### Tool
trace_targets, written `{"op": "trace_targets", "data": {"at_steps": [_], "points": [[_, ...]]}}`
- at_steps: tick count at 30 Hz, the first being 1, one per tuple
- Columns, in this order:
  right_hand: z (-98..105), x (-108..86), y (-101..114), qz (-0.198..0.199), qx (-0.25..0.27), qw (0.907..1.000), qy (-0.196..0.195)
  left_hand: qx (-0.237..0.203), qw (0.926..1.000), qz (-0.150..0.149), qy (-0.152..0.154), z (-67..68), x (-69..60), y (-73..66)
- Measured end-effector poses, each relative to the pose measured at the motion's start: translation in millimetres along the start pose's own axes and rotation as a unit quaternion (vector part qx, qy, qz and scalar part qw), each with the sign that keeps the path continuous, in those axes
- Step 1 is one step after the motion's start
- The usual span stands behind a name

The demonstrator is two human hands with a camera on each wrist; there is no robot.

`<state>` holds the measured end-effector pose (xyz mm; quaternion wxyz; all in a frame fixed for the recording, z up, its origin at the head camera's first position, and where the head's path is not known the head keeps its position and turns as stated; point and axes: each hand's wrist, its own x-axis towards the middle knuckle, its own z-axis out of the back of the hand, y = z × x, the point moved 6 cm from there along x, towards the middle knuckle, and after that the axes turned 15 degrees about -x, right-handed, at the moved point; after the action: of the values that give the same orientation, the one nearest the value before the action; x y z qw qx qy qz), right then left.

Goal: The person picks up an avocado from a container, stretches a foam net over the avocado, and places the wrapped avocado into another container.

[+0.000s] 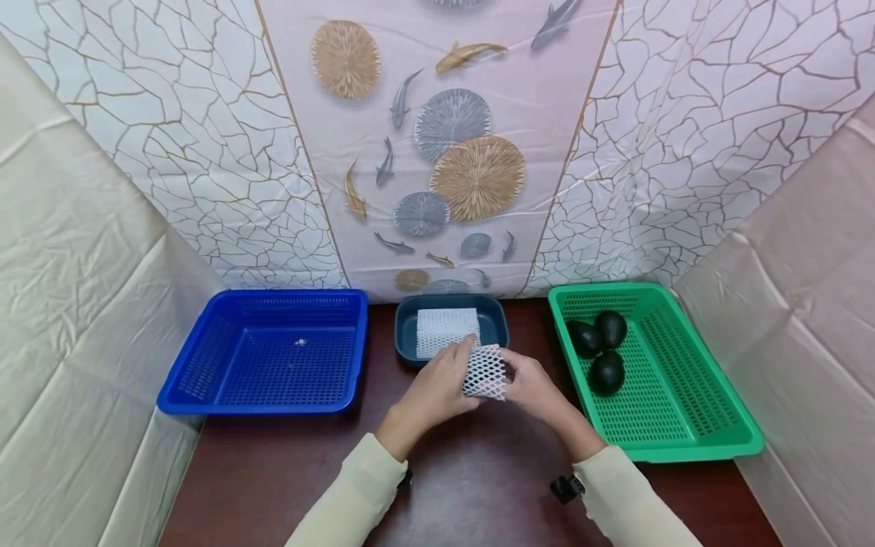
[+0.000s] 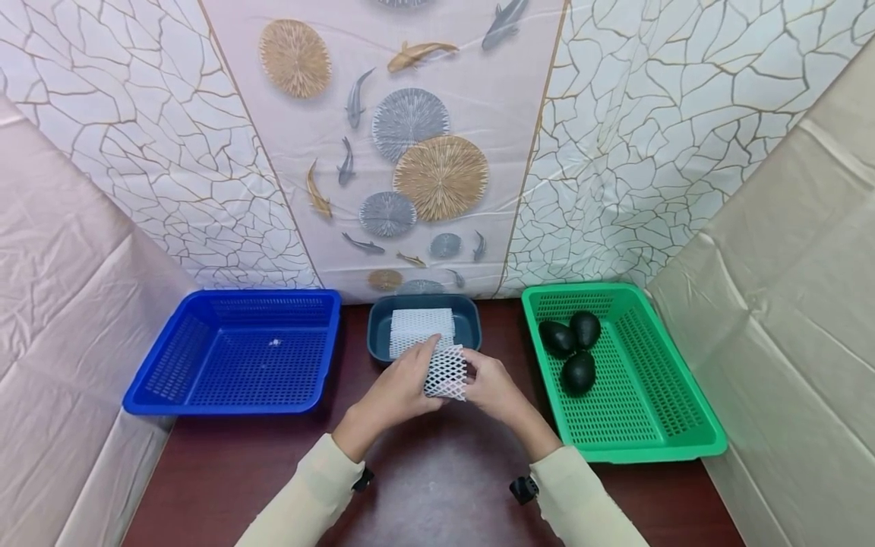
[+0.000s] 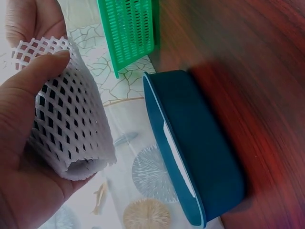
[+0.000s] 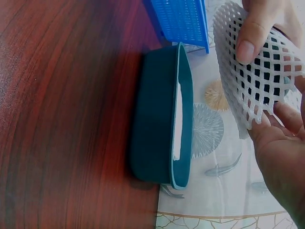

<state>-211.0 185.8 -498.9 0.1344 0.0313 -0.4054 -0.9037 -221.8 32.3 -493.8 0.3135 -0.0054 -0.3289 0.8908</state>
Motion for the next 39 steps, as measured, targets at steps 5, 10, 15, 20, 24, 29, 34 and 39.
{"op": "trace_targets", "data": {"at_steps": [5, 10, 15, 20, 24, 29, 34, 39], "points": [[4.8, -1.8, 2.3, 0.000, -0.020, 0.9997, -0.017, -0.016, 0.9999, 0.004, -0.004, 6.4, 0.1, 2.5], [6.0, 1.0, 4.6, 0.026, 0.000, 0.9992, -0.031, 0.009, 0.9991, -0.003, -0.042, 23.8, -3.4, 11.7], [2.9, 1.2, 6.7, 0.042, -0.007, 0.9982, -0.043, 0.015, 0.9965, 0.001, -0.082, 46.8, -7.5, 22.7], [-7.3, 1.7, 11.6, 0.055, -0.042, 0.9965, -0.046, -0.009, 0.9928, 0.043, -0.112, 71.9, -11.2, 34.3], [-20.0, 3.4, 20.6, 0.087, -0.096, 0.9903, -0.049, -0.016, 0.9897, 0.068, -0.125, 90.1, -13.3, 42.2], [-40.3, 7.4, 38.7, 0.135, -0.171, 0.9751, -0.043, -0.017, 0.9865, 0.088, -0.137, 111.7, -17.6, 56.7], [-58.5, 10.6, 60.5, 0.189, -0.217, 0.9572, -0.034, -0.021, 0.9812, 0.129, -0.142, 132.1, -21.8, 78.9], [-71.3, 11.6, 75.2, 0.243, -0.266, 0.9322, -0.028, -0.014, 0.9741, 0.186, -0.127, 144.7, -24.1, 101.7]]}}
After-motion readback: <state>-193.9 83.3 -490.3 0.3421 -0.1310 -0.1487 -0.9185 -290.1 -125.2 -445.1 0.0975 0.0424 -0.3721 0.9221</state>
